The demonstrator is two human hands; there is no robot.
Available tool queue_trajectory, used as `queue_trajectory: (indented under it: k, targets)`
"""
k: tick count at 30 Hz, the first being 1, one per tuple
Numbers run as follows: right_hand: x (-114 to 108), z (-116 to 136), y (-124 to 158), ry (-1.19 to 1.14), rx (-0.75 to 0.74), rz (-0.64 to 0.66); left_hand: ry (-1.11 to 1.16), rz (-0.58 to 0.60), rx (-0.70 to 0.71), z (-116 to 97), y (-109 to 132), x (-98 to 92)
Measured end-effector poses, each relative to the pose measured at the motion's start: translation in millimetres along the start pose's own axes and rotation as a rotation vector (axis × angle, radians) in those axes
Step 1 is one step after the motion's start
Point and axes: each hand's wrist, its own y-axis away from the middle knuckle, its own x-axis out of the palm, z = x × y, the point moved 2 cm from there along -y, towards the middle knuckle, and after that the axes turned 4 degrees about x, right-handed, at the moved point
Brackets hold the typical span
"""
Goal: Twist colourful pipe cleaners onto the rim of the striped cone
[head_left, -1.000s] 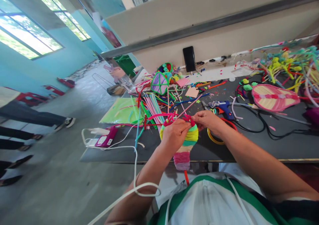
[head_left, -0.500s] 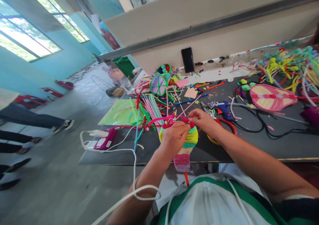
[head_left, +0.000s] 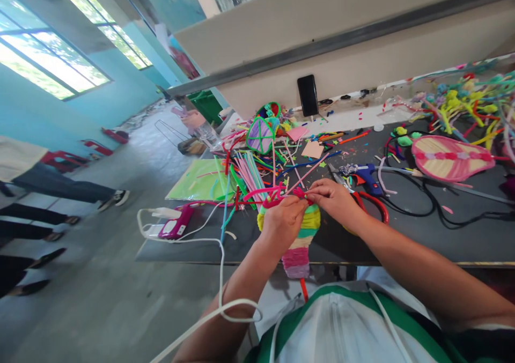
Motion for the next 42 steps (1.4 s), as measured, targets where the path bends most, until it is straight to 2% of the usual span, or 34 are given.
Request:
queue_trajectory:
  k: [3,10,15,21,26,30,34,37,40,42]
  targets:
    - [1,2,2,0.056,-0.055,-0.046,0.003,-0.002,0.014,1,0,1.9]
    - [2,1,8,0.128,-0.068,-0.035,-0.013,0.013,0.002,-1,-3,3.8]
    - [5,-2,4,-0.138,0.110,0.024,-0.039,0.006,0.030,-2,-1,4.1]
    - [11,-4,2,-0.325,0.235,-0.067,-0.112,-0.040,0.049,-3,2,12.3]
    - [14,-7,3,-0.590,0.389,-0.064,-0.158,-0.109,0.063,1,7,21.2]
    - [14,-7,5,-0.701,0.456,-0.074,-0.163,-0.119,0.052,2,11,24.7]
    - [15,-6,6,-0.712,0.449,-0.079,-0.168,-0.161,0.043,0,13,23.5]
    - [16,-7,5,-0.646,0.439,-0.085,-0.148,-0.134,0.045,-3,14,20.8]
    - [17,-8,5,-0.570,0.424,-0.068,-0.069,-0.125,0.039,-3,14,14.4]
    - [17,-8,5,-0.545,0.420,-0.056,-0.013,-0.167,0.003,-2,12,7.1]
